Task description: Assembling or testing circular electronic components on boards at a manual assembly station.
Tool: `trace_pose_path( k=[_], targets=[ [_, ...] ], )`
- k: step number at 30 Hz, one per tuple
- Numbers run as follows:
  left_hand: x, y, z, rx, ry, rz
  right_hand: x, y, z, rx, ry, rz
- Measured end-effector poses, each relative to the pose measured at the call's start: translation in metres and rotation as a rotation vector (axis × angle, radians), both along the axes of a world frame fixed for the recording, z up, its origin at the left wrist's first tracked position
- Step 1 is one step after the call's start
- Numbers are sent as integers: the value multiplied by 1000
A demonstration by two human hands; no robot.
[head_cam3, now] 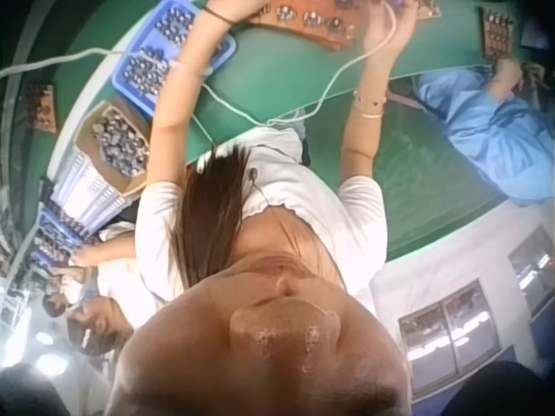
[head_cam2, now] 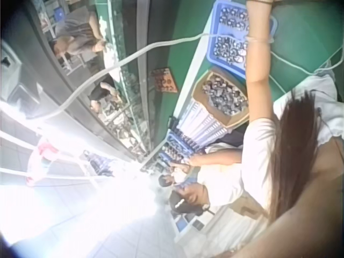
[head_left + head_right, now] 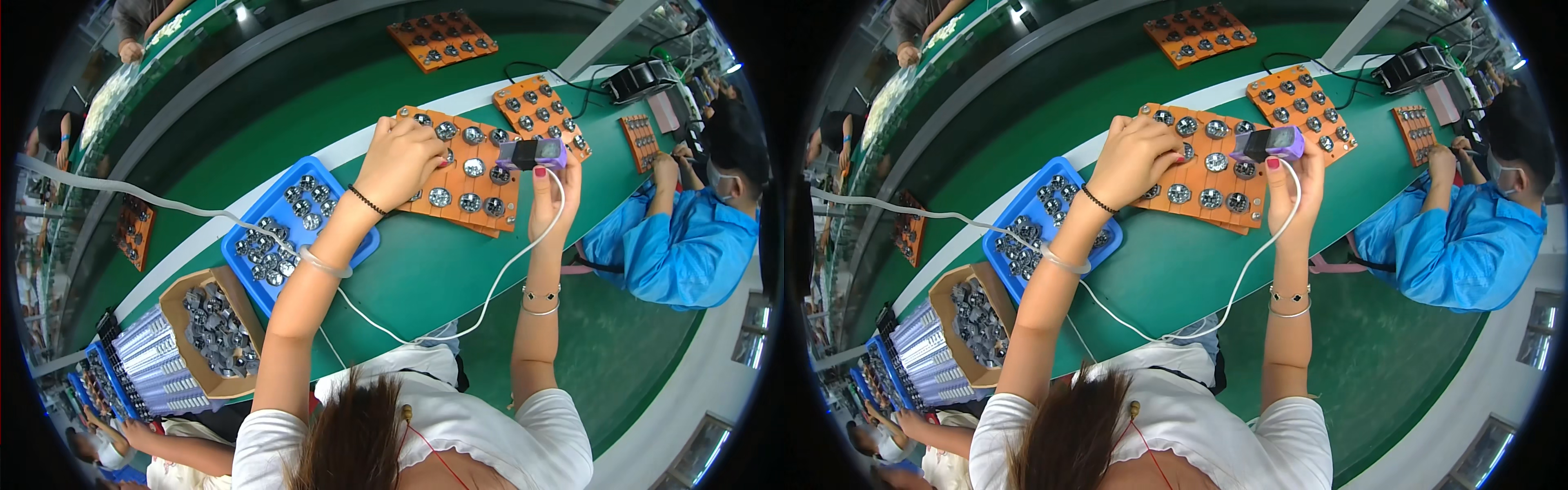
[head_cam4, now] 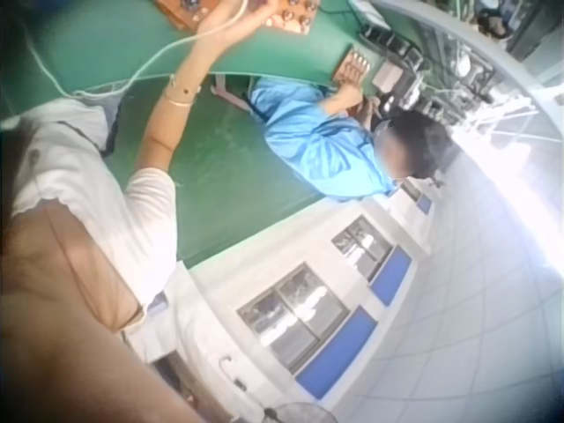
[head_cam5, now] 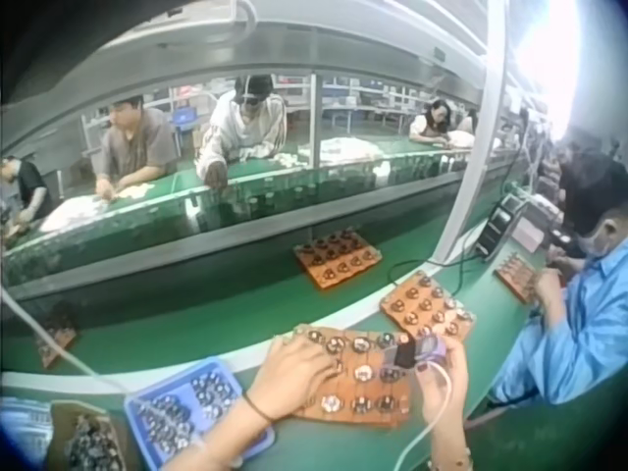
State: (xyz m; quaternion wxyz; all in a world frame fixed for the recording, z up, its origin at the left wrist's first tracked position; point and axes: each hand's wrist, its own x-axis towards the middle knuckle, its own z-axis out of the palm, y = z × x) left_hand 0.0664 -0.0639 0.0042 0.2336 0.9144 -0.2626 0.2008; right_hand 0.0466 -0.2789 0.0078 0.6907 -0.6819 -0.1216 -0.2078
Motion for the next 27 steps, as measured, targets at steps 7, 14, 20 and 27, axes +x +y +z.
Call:
trace_pose_path(
  k=[7, 14, 20, 27],
  targets=[
    [-29, 6, 18, -88, 28, -43, -17, 5, -1, -7, 11, 65],
    [-45, 0, 16, -39, -11, -153, -35, 19, -10, -114, 1, 230],
    [-50, -5, 30, -144, -50, -140, -38, 24, -4, -69, -17, 238],
    [-46, 3, 9, 10, -30, -41, -39, 16, -4, 181, 85, -36]
  ],
)
